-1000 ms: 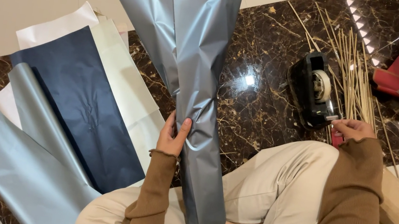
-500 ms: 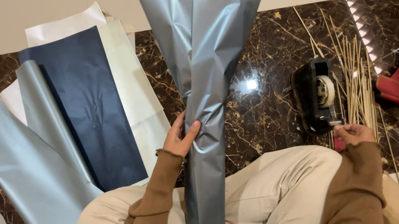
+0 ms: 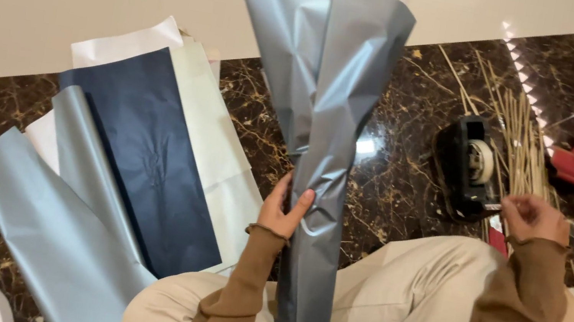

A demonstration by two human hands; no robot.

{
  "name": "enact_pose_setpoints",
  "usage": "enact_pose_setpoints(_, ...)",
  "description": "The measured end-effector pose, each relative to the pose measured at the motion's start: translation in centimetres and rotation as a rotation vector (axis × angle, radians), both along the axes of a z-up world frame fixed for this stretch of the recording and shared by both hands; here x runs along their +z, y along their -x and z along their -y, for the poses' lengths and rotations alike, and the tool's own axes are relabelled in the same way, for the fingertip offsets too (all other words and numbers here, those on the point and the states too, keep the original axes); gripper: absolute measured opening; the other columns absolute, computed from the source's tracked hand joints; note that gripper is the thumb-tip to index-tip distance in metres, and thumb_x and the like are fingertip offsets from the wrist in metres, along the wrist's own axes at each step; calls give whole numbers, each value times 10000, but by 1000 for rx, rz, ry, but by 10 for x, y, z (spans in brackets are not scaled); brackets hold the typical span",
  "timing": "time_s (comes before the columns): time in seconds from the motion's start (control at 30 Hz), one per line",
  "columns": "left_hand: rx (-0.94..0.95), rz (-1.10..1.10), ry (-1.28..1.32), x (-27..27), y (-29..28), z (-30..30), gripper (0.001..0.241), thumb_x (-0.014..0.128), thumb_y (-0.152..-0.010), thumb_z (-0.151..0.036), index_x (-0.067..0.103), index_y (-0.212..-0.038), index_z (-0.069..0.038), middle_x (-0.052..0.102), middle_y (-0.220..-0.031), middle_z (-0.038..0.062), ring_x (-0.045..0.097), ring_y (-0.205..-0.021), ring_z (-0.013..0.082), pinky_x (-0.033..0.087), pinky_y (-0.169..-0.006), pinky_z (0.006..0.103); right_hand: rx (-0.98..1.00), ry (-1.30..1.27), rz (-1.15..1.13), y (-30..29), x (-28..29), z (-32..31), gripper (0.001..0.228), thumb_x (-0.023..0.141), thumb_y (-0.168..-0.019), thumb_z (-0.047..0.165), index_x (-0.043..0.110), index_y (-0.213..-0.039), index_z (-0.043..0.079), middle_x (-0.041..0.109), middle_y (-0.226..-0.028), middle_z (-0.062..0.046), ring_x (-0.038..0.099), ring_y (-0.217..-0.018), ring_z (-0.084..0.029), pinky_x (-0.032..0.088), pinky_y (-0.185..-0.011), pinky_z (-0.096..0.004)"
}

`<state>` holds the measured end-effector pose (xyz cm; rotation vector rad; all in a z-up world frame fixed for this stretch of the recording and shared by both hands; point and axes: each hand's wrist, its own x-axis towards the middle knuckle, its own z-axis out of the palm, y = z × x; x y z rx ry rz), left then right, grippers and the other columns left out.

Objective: Wrapping a money bouquet with decorative paper

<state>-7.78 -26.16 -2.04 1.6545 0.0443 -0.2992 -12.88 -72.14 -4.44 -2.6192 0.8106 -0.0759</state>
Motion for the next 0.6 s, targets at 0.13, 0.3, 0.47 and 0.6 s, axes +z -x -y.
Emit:
enact_pose_setpoints(0.13,-41,-65,-113,19,7,4,886,608,-814,-612,409,-1535,-137,574,-1481,101,571,-1347,240,494,-1117,385,230,-576,302,-1,163,-166,177,628,-979,109,684,-1113,7,705,-1115,-147,632,-1066,-266,506,-1038,-413)
enact_pose_setpoints(0.3,-17,-36,-234,30,12,6,896,709,-851,-631,461,-1528,-100,571,-1425,277,528,-1345,430,469,-1129,504,844,-477,501,-52,121,-226,74,784,-867,134,805,-925,175,792,-844,-46,753,-843,-295,550,-864,-427)
enact_pose_setpoints(0.47,-21,-26,-238,37,12,5,876,673,-872,-634,460,-1523,-89,581,-1400,299,534,-1329,452,481,-1108,522,1015,-35,465,-85,82,-252,73,673,-957,374,694,-989,313,678,-822,116,649,-882,-101,363,-1036,-395)
enact_pose_setpoints(0.6,-42,-24,-248,44,13,5,879,634,-871,-669,443,-1537,-128,612,-1366,281,563,-1297,450,503,-1081,531,1041,97,466,-96,76,-256,86,643,-973,415,666,-960,334,657,-818,146,631,-858,-84,356,-999,-390)
